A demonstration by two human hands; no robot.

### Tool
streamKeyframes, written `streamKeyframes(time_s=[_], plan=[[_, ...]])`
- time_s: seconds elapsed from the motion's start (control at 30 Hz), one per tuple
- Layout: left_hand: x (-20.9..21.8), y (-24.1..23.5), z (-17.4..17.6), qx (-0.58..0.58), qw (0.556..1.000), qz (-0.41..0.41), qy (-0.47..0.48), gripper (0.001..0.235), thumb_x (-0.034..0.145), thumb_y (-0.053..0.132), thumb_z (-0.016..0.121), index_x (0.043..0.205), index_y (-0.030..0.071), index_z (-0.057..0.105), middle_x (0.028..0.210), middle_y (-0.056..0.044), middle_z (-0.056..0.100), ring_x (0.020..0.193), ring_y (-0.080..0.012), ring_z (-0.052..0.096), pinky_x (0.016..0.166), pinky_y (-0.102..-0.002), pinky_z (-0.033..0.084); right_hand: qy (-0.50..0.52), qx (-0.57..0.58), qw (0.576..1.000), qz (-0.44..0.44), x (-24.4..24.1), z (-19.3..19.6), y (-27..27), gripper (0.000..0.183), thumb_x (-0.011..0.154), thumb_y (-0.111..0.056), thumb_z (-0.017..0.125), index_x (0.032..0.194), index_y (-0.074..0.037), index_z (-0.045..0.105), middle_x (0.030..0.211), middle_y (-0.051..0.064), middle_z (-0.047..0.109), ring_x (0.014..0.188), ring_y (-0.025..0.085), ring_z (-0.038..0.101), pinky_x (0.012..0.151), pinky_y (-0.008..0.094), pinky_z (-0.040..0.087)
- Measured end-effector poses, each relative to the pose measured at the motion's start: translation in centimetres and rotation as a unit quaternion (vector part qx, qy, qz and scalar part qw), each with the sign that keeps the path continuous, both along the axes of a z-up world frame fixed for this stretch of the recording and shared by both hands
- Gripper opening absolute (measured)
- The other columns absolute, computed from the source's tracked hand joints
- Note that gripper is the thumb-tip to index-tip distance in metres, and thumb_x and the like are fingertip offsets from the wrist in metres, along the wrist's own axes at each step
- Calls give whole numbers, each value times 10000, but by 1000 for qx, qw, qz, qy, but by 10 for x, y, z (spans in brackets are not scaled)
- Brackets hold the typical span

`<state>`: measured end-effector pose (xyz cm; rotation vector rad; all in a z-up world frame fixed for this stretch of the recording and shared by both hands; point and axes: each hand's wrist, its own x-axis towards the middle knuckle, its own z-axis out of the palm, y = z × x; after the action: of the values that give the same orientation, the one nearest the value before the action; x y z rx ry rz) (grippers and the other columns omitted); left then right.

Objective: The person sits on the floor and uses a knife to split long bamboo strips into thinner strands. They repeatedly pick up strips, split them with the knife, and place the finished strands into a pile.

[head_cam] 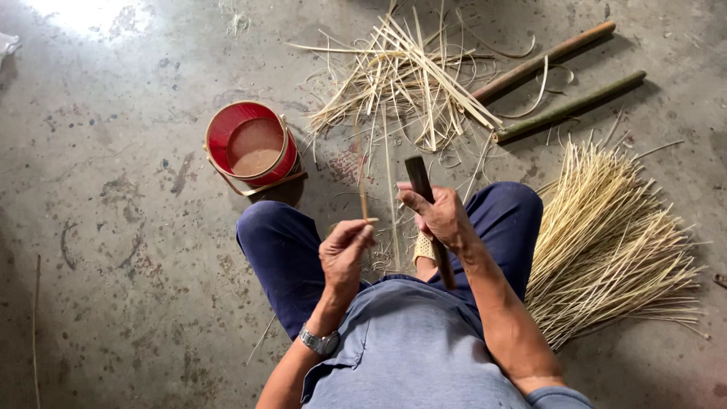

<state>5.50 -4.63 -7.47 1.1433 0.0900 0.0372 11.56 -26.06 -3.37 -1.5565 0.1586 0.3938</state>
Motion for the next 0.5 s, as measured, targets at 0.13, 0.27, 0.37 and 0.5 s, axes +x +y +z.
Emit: streamKeyframes(time_s=[0.13,0.27,0.37,0.5], plan=[[-3,-15,-1,38,997,-68,-19,100,975,4,719,1069,-22,739,911,-31,690,814,-84,627,740,-242,520,-119,97,988,-1,10,29,18,354,915,-292,749,1140,-19,721,781,9,728,504,32,549,414,214,421],[19,5,33,109,985,-98,-89,180,989,37,691,1159,-10,721,1047,-58,701,924,-112,629,834,-272,525,-226,4,974,30,4,32,25,130,995,-174,726,1021,-49,750,800,17,737,575,40,590,471,222,485],[66,49,79,253,941,-29,-224,352,1130,272,452,1355,73,635,1084,-63,717,967,-168,701,866,-315,616,-323,-100,938,83,-5,20,25,79,959,-138,750,948,-61,760,740,39,725,547,95,608,467,262,492],[139,88,138,28,974,28,-225,396,1110,340,484,1355,40,569,1192,-99,673,1075,-221,677,953,-391,584,-408,-193,885,110,-22,-4,33,118,904,-131,759,922,-22,718,798,131,688,715,264,691,626,370,541]])
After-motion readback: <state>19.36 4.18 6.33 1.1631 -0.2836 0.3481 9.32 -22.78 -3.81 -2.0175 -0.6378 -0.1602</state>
